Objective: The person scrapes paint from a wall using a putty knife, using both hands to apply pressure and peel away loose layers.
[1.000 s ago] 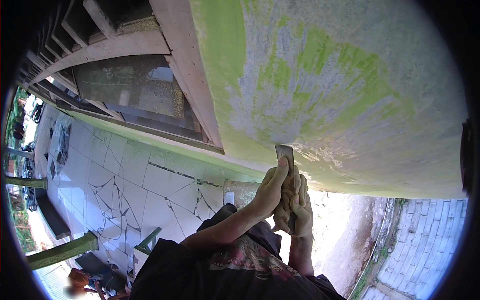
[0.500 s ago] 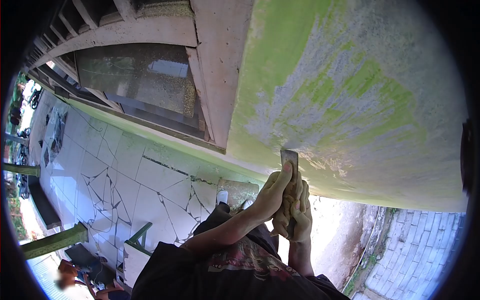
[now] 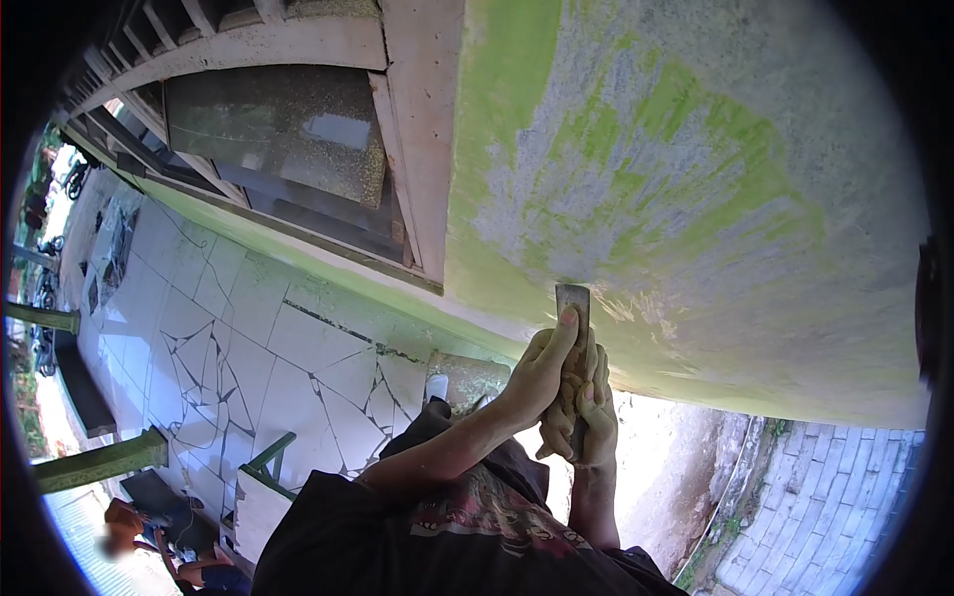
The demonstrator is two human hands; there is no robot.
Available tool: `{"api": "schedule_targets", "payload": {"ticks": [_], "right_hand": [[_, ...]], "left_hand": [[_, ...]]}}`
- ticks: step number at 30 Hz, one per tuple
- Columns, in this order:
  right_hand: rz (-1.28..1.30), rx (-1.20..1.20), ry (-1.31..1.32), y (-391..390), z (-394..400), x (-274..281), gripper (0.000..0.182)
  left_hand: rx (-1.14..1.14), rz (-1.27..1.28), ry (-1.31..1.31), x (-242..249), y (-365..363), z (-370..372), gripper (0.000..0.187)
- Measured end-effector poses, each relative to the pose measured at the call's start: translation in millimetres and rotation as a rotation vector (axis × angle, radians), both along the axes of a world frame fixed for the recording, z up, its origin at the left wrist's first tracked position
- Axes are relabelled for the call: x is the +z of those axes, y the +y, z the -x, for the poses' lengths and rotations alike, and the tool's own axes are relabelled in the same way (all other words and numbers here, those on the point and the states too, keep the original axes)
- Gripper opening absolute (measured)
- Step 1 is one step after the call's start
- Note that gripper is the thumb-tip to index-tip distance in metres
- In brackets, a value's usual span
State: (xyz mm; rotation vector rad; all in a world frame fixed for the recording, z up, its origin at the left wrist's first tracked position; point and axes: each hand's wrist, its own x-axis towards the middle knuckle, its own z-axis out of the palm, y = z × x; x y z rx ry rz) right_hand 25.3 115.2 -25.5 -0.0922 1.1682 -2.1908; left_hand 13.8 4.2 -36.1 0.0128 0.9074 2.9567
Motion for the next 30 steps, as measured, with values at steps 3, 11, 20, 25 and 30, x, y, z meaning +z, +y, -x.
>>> {"api": "schedule_targets", "payload": {"ticks": [3,11,20,25,30], "right_hand": [[-0.067,-0.104,-0.040,-7,1,-8,0.023],[-0.173,-0.197,0.148,-1,-9,-37,0.050],[-0.011,0.014,0.002,5,11,-9,0.015],[-0.031,0.131,0.001,19,6,-9,0.033],[-0.142,-0.083,0.062,13,4,-23,0.028]], "left_hand": [[0.069,-0.064,0.078,3,-9,3,0.059],[0.006,-0.091,0.006,4,-5,-1,0.059],[0.125,-0.022,0.036,3,4,4,0.059],[0.062,-0.081,-0.033,1,11,-2,0.059],[0.073,-0.060,-0.032,0,12,1,0.062]]}}
